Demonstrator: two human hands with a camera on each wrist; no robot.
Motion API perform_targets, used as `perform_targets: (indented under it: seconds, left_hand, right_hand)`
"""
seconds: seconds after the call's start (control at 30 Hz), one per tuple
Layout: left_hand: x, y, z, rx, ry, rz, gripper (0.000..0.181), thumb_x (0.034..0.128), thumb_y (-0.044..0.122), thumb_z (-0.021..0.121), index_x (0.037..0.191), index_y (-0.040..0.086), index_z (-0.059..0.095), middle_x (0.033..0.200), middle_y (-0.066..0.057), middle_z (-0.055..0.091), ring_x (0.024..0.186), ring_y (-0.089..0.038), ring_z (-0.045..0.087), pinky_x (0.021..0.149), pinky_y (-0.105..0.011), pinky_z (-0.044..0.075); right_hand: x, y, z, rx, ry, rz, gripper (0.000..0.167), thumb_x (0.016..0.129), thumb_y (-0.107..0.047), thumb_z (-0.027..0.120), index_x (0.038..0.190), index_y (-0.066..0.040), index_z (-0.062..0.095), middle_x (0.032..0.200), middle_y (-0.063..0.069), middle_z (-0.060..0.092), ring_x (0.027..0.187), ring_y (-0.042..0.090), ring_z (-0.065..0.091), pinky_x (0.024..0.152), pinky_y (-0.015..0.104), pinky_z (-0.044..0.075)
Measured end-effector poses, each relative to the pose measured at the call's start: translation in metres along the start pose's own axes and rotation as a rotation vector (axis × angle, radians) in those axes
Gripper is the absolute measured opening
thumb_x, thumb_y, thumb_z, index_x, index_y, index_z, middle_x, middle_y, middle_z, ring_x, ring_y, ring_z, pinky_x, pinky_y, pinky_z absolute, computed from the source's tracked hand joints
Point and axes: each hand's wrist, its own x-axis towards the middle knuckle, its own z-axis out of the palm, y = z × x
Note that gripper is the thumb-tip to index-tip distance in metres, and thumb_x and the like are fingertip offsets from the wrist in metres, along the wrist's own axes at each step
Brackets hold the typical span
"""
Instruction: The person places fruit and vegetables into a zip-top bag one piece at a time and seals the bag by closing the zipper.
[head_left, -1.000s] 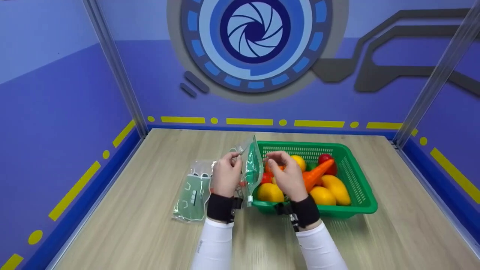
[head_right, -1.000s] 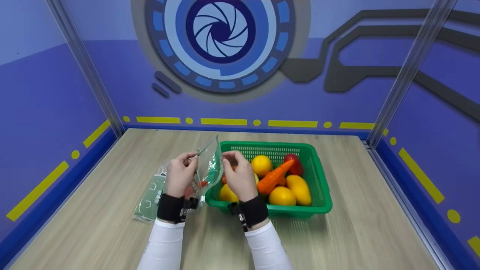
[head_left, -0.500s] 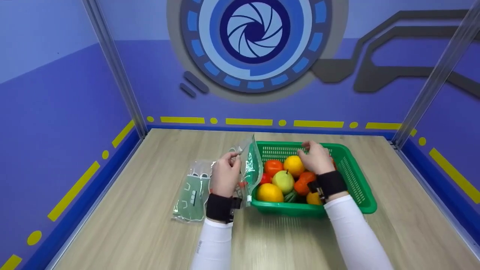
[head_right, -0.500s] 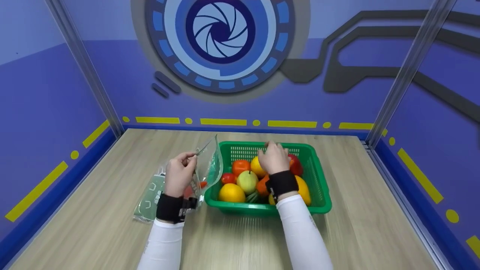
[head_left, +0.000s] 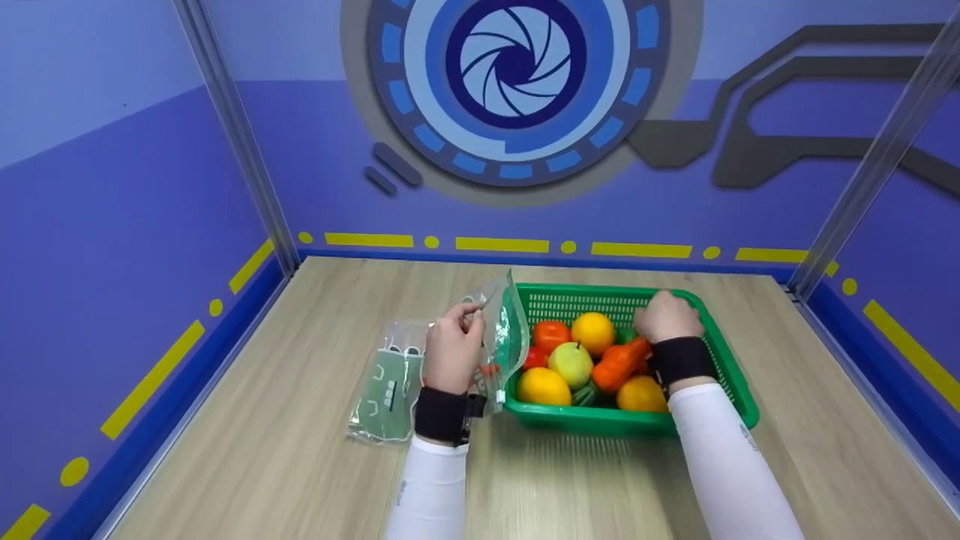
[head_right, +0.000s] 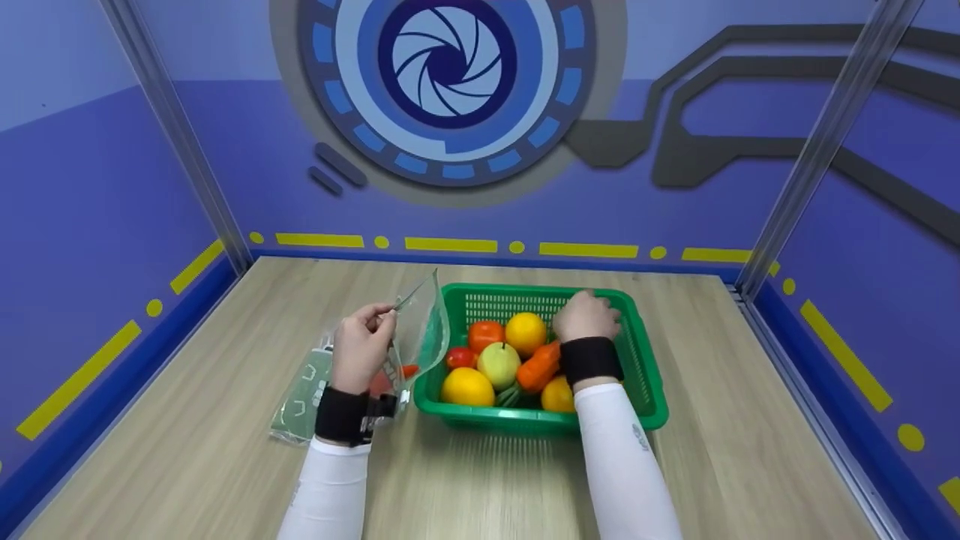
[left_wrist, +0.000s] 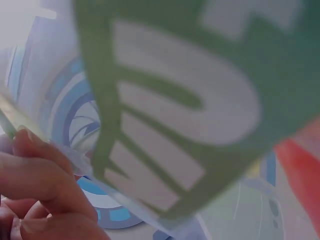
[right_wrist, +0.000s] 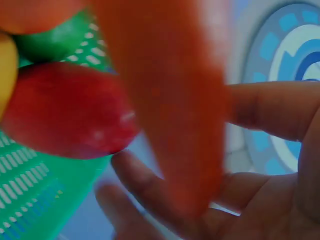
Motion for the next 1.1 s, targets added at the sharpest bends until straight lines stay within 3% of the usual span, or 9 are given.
perform_targets:
  seconds: [0.1, 0.23, 0.37, 0.5, 0.6, 0.67, 0.77, 0.9, 1.1]
  left_hand:
    - [0.0, 0.001, 0.0, 0.014, 0.002, -0.004, 0.022, 0.0971, 0.015, 0.065, 0.113, 0.007, 0.077, 0.068, 0.002, 0.052, 0.055, -0.012, 0.045, 0.052, -0.024, 0.036]
    - [0.001, 0.002, 0.001, 0.014, 0.0, 0.007, 0.022, 0.0969, 0.014, 0.065, 0.113, 0.006, 0.077, 0.069, 0.001, 0.053, 0.056, -0.011, 0.045, 0.052, -0.023, 0.035]
    - [0.001, 0.003, 0.001, 0.014, 0.001, 0.02, 0.022, 0.097, 0.014, 0.065, 0.113, 0.006, 0.077, 0.068, 0.002, 0.052, 0.055, -0.012, 0.044, 0.051, -0.023, 0.035]
    - [0.001, 0.003, 0.0, 0.024, 0.003, 0.014, 0.022, 0.0975, 0.015, 0.065, 0.114, 0.007, 0.077, 0.067, 0.002, 0.049, 0.054, -0.012, 0.043, 0.051, -0.023, 0.034]
    - [0.001, 0.003, 0.0, 0.032, 0.003, 0.005, 0.022, 0.0977, 0.016, 0.065, 0.114, 0.008, 0.077, 0.066, 0.003, 0.047, 0.054, -0.013, 0.042, 0.051, -0.024, 0.033]
    - [0.002, 0.003, 0.0, 0.035, 0.001, 0.003, 0.022, 0.0975, 0.016, 0.065, 0.114, 0.008, 0.077, 0.065, 0.003, 0.047, 0.053, -0.013, 0.042, 0.051, -0.024, 0.033]
    - [0.001, 0.002, 0.001, 0.027, -0.004, -0.009, 0.022, 0.0976, 0.016, 0.065, 0.115, 0.008, 0.077, 0.066, 0.003, 0.048, 0.054, -0.013, 0.043, 0.051, -0.024, 0.034]
    - [0.0, 0.002, 0.002, 0.031, -0.01, -0.024, 0.022, 0.0977, 0.016, 0.065, 0.114, 0.008, 0.077, 0.066, 0.002, 0.05, 0.055, -0.013, 0.045, 0.051, -0.024, 0.035]
    - [0.0, 0.002, 0.001, 0.04, -0.012, -0.021, 0.022, 0.098, 0.016, 0.065, 0.115, 0.009, 0.077, 0.066, 0.002, 0.051, 0.055, -0.013, 0.045, 0.051, -0.024, 0.034]
  right_hand:
    - [0.0, 0.006, 0.002, 0.036, -0.004, -0.02, 0.029, 0.101, -0.022, 0.05, 0.079, -0.004, 0.054, 0.068, 0.008, 0.044, 0.061, 0.027, 0.051, 0.056, 0.037, 0.041]
    - [-0.001, 0.008, 0.005, 0.068, 0.024, -0.054, 0.022, 0.1, -0.018, 0.05, 0.084, -0.003, 0.052, 0.064, 0.004, 0.04, 0.056, 0.023, 0.047, 0.052, 0.033, 0.037]
    - [-0.004, 0.002, 0.005, 0.111, 0.076, -0.1, 0.032, 0.1, -0.016, 0.051, 0.069, -0.009, 0.045, 0.057, 0.0, 0.033, 0.049, 0.02, 0.041, 0.051, 0.032, 0.035]
    - [-0.009, -0.009, 0.002, 0.191, 0.11, -0.134, 0.029, 0.101, -0.024, 0.057, 0.084, -0.001, 0.063, 0.07, 0.012, 0.058, 0.058, 0.022, 0.051, 0.058, 0.033, 0.042]
    - [-0.015, -0.018, 0.003, 0.298, 0.086, -0.138, 0.045, 0.1, -0.037, 0.064, 0.123, 0.002, 0.063, 0.105, 0.023, 0.07, 0.075, 0.026, 0.064, 0.067, 0.034, 0.05]
    - [-0.018, -0.024, 0.007, 0.371, 0.061, -0.143, 0.055, 0.098, -0.043, 0.066, 0.13, 0.001, 0.059, 0.108, 0.024, 0.067, 0.077, 0.026, 0.066, 0.067, 0.033, 0.052]
    - [-0.022, -0.03, 0.015, 0.432, 0.034, -0.193, 0.051, 0.097, -0.046, 0.068, 0.118, 0.0, 0.062, 0.092, 0.014, 0.062, 0.068, 0.021, 0.058, 0.062, 0.029, 0.046]
    - [-0.028, -0.031, 0.023, 0.39, -0.077, -0.238, 0.044, 0.097, -0.048, 0.067, 0.089, -0.006, 0.06, 0.072, 0.003, 0.048, 0.061, 0.018, 0.046, 0.059, 0.028, 0.037]
    - [-0.035, -0.028, 0.026, 0.308, -0.195, -0.237, 0.046, 0.094, -0.052, 0.068, 0.094, -0.007, 0.061, 0.076, 0.004, 0.055, 0.067, 0.02, 0.055, 0.061, 0.028, 0.043]
